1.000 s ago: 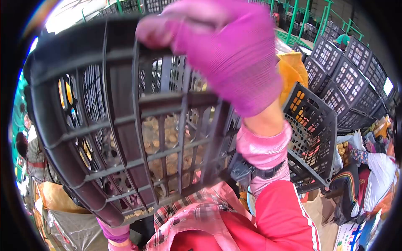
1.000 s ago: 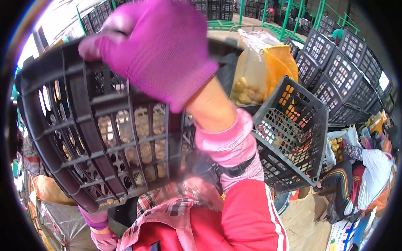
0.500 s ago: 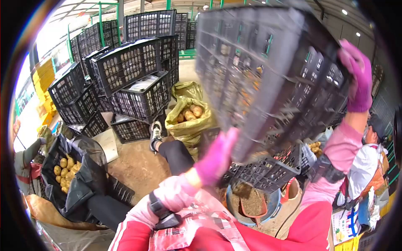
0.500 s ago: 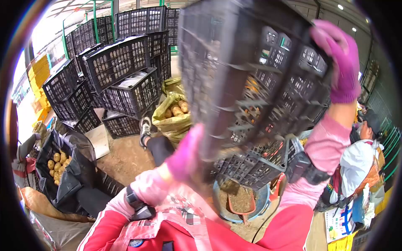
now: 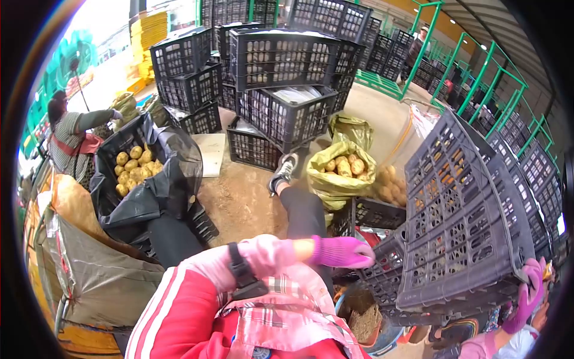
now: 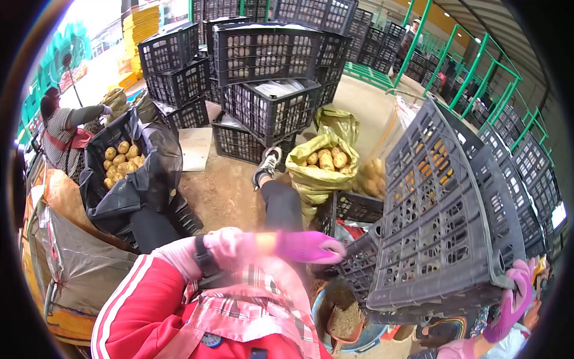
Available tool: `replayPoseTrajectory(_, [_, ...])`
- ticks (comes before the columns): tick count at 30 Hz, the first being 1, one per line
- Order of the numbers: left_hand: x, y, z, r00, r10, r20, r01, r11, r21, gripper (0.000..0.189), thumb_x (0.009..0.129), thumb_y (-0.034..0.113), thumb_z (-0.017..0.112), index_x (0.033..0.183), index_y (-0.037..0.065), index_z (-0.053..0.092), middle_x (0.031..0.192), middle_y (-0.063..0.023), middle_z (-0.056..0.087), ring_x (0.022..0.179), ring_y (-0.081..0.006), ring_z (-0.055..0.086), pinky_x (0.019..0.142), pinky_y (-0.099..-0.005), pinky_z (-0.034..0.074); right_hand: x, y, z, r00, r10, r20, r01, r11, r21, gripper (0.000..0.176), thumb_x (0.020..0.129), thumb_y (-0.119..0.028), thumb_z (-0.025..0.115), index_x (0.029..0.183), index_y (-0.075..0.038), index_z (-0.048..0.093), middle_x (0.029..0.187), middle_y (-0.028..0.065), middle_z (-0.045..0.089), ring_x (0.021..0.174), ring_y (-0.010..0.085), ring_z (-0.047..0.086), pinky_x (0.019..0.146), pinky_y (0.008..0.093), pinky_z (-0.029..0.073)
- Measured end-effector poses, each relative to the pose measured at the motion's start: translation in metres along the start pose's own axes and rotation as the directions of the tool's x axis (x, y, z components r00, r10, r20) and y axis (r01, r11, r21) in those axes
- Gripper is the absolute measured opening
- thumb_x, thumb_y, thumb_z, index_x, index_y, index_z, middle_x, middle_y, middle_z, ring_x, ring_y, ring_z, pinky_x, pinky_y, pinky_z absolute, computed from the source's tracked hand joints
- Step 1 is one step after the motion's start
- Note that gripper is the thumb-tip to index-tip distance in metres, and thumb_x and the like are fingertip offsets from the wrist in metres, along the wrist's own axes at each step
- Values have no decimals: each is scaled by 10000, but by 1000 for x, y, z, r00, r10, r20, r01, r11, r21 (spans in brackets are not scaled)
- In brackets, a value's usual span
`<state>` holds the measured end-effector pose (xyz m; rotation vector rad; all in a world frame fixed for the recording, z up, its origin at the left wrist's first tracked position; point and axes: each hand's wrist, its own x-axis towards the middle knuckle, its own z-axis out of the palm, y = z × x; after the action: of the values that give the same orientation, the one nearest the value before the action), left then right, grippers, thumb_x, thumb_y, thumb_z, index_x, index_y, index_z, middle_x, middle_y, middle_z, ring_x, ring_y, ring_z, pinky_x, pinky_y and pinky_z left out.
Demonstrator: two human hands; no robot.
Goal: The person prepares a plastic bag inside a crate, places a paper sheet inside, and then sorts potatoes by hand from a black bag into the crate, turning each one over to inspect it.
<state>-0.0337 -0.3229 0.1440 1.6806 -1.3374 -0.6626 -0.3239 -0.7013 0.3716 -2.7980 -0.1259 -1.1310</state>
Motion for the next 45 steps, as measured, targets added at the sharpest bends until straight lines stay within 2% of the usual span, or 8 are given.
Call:
replayPoseTrajectory(6, [-113, -84, -66, 934, -14, -358, 91, 976, 199, 275, 986, 235, 578, 1173, 43, 643, 1011, -93, 686, 891, -174, 671, 822, -316, 541, 4, -45, 5, 979, 183, -92, -170, 976, 133, 589, 913, -338, 516, 1332, 76, 522, 1401, 208, 521, 1348, 301, 448, 1192, 429, 201])
replayPoseTrajectory(13, [-221, -83, -107, 719, -293, -631, 400, 916, 30, 265, 980, 170, 595, 1180, -2, 624, 1002, -95, 681, 890, -163, 653, 807, -315, 530, 32, -118, 20, 979, -121, -163, -24, 729, -684, 414, 1025, -191, 464, 1395, -11, 513, 1449, 120, 515, 1331, 220, 461, 1114, 344, 315])
replayPoseTrajectory(24, [-335, -34, -161, 162, 479, -863, 779, 475, 410, 545, 863, 179, 685, 1352, 8, 515, 1376, -210, 527, 1305, -386, 477, 1097, -449, 383, 151, -313, 281, 963, -230, -143, 271, 827, 492, 296, 799, -12, 663, 1095, -14, 681, 1126, 134, 695, 1102, 324, 634, 1070, 453, 406])
replayPoseTrajectory(29, [-372, -36, -161, 46, -101, -994, 991, 130, 33, 746, 857, 479, 680, 1406, 22, 464, 1468, -226, 440, 1371, -415, 386, 1142, -518, 274, 175, -355, 385, 884, -467, -23, 330, 589, 738, 287, 795, -89, 715, 1080, -60, 690, 1096, 117, 698, 1070, 309, 636, 1021, 437, 423])
replayPoseTrajectory(33, [-418, -24, -143, -44, 358, -933, 994, 105, -7, 552, 897, 360, 680, 1312, 23, 546, 1391, -216, 518, 1334, -396, 436, 1130, -504, 293, 170, -397, 461, 825, -534, 186, 62, 412, 909, 412, 819, -166, 742, 1198, -36, 647, 1204, 149, 662, 1151, 317, 610, 1057, 404, 414])
replayPoseTrajectory(40, [-569, -51, -78, -812, 147, -565, 548, 523, -653, 661, 918, 573, 601, 1246, 0, 567, 1140, -172, 616, 1013, -305, 606, 922, -417, 497, 183, -519, 620, 853, -359, 378, -187, 466, 865, 792, 865, -348, 722, 1448, 58, 373, 1456, 273, 448, 1376, 367, 423, 1134, 407, 340])
replayPoseTrajectory(42, [-539, -25, -67, -789, -465, -400, -62, 709, -703, 605, 934, 575, 589, 1234, 49, 596, 1034, -79, 658, 906, -205, 644, 860, -355, 535, 197, -545, 666, 809, -198, 553, -468, 353, 810, 891, 878, -447, 692, 1485, 63, 285, 1486, 296, 396, 1392, 378, 399, 1141, 407, 328])
replayPoseTrajectory(45, [-547, -57, -50, -829, -281, -484, 6, 860, -510, 489, 941, 536, 614, 1178, 109, 622, 890, 22, 616, 754, -91, 593, 746, -281, 543, 200, -568, 741, 676, -172, 717, -665, 277, 693, 622, 909, -371, 675, 1319, 70, 518, 1286, 244, 587, 1245, 365, 530, 1051, 410, 400])
